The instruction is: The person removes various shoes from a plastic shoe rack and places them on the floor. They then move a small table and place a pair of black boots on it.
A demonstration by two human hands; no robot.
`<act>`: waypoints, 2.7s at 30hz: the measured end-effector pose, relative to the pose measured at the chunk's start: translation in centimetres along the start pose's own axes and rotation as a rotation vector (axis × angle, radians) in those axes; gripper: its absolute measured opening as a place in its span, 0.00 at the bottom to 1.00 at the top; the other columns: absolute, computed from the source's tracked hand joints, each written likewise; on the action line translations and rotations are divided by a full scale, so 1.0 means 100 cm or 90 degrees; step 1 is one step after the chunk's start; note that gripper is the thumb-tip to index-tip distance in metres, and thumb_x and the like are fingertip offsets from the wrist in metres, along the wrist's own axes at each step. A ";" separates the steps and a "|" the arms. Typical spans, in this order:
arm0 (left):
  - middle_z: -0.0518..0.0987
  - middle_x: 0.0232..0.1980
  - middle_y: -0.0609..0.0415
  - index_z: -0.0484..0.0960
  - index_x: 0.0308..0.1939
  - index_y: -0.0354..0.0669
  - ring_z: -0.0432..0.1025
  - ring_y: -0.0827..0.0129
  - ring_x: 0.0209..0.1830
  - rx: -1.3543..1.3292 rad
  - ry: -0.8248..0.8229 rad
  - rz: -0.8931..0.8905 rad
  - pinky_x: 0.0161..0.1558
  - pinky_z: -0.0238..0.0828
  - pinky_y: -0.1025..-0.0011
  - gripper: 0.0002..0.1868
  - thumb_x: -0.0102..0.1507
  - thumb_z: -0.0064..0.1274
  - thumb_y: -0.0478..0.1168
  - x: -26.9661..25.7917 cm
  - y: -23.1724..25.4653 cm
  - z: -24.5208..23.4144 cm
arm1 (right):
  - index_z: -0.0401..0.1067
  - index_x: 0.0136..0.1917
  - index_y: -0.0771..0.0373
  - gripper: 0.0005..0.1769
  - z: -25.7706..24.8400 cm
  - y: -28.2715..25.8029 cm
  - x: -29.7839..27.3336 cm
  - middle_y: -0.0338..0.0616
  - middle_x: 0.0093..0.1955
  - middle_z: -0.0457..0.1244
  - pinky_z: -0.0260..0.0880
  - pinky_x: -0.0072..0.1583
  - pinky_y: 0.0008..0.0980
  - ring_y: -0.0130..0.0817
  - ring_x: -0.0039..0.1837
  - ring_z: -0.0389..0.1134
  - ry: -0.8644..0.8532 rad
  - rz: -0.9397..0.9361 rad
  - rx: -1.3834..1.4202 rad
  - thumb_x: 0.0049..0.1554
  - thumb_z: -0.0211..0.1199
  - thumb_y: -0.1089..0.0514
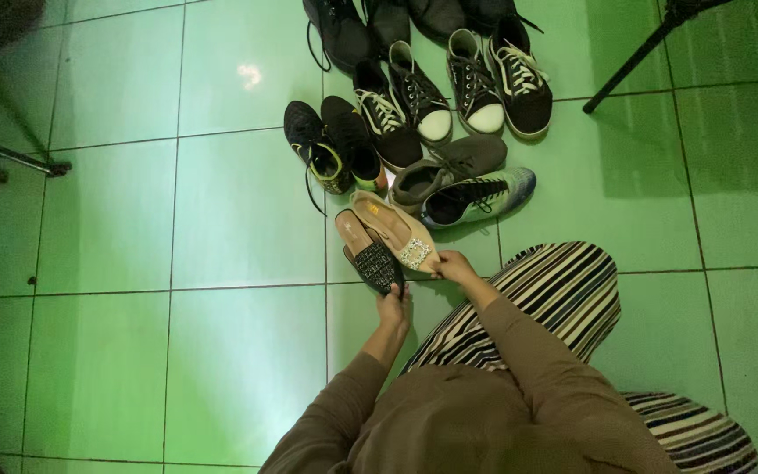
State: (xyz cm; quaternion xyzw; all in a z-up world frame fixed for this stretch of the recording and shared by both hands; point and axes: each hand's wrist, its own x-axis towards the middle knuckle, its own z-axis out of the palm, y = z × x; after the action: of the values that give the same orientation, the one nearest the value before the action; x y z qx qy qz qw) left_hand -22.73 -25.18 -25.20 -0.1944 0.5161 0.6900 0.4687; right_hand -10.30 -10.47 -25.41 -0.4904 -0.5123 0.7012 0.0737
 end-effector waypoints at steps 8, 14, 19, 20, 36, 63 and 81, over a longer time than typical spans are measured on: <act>0.68 0.68 0.45 0.51 0.75 0.44 0.68 0.47 0.67 0.087 -0.049 -0.232 0.59 0.69 0.47 0.32 0.71 0.39 0.50 0.008 0.007 0.011 | 0.73 0.62 0.72 0.23 0.011 0.002 -0.001 0.47 0.53 0.70 0.69 0.57 0.33 0.35 0.52 0.71 0.126 0.025 0.041 0.52 0.68 0.68; 0.54 0.79 0.31 0.30 0.80 0.43 0.58 0.38 0.75 -0.136 -0.141 -0.354 0.69 0.55 0.35 0.40 0.73 0.22 0.60 0.027 0.016 0.036 | 0.65 0.72 0.71 0.36 0.015 -0.005 0.006 0.55 0.61 0.68 0.71 0.60 0.38 0.42 0.59 0.71 0.001 -0.105 0.242 0.49 0.61 0.72; 0.45 0.81 0.27 0.35 0.82 0.35 0.50 0.30 0.76 -0.347 -0.170 -0.362 0.72 0.51 0.34 0.41 0.76 0.21 0.62 0.039 0.022 0.057 | 0.59 0.77 0.63 0.41 0.013 -0.012 0.012 0.49 0.69 0.64 0.67 0.64 0.38 0.39 0.67 0.66 -0.043 -0.042 0.024 0.51 0.67 0.66; 0.46 0.81 0.30 0.38 0.82 0.38 0.50 0.31 0.77 -0.325 -0.185 -0.336 0.72 0.50 0.34 0.39 0.75 0.19 0.61 0.043 0.025 0.061 | 0.55 0.78 0.62 0.43 0.013 -0.011 0.010 0.48 0.71 0.62 0.66 0.66 0.38 0.38 0.69 0.65 -0.028 -0.026 0.043 0.53 0.67 0.66; 0.59 0.79 0.37 0.58 0.77 0.43 0.59 0.35 0.73 -0.099 -0.204 -0.290 0.67 0.53 0.25 0.30 0.75 0.23 0.52 0.101 0.089 0.094 | 0.32 0.85 0.60 0.55 0.008 0.001 0.002 0.56 0.85 0.41 0.60 0.71 0.40 0.44 0.78 0.54 -0.050 0.061 0.222 0.57 0.65 0.62; 0.45 0.79 0.29 0.29 0.82 0.42 0.52 0.26 0.73 -0.430 -0.173 -0.351 0.66 0.55 0.29 0.53 0.67 0.22 0.74 0.043 0.028 0.044 | 0.48 0.79 0.61 0.45 0.005 0.001 -0.001 0.49 0.61 0.67 0.70 0.58 0.41 0.36 0.55 0.69 -0.023 0.071 0.214 0.56 0.65 0.55; 0.28 0.78 0.23 0.28 0.82 0.57 0.45 0.25 0.75 0.864 0.186 0.131 0.70 0.50 0.41 0.72 0.53 0.73 0.54 -0.003 0.009 0.027 | 0.50 0.80 0.59 0.46 0.003 -0.009 -0.014 0.48 0.57 0.65 0.69 0.56 0.39 0.35 0.55 0.69 -0.004 0.097 0.180 0.55 0.68 0.52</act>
State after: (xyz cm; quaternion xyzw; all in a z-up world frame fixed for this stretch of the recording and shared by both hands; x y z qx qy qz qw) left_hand -22.74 -22.90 -23.40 0.1002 0.9062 0.2232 0.3449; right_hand -10.19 -11.04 -23.87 -0.5103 -0.3702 0.7714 0.0865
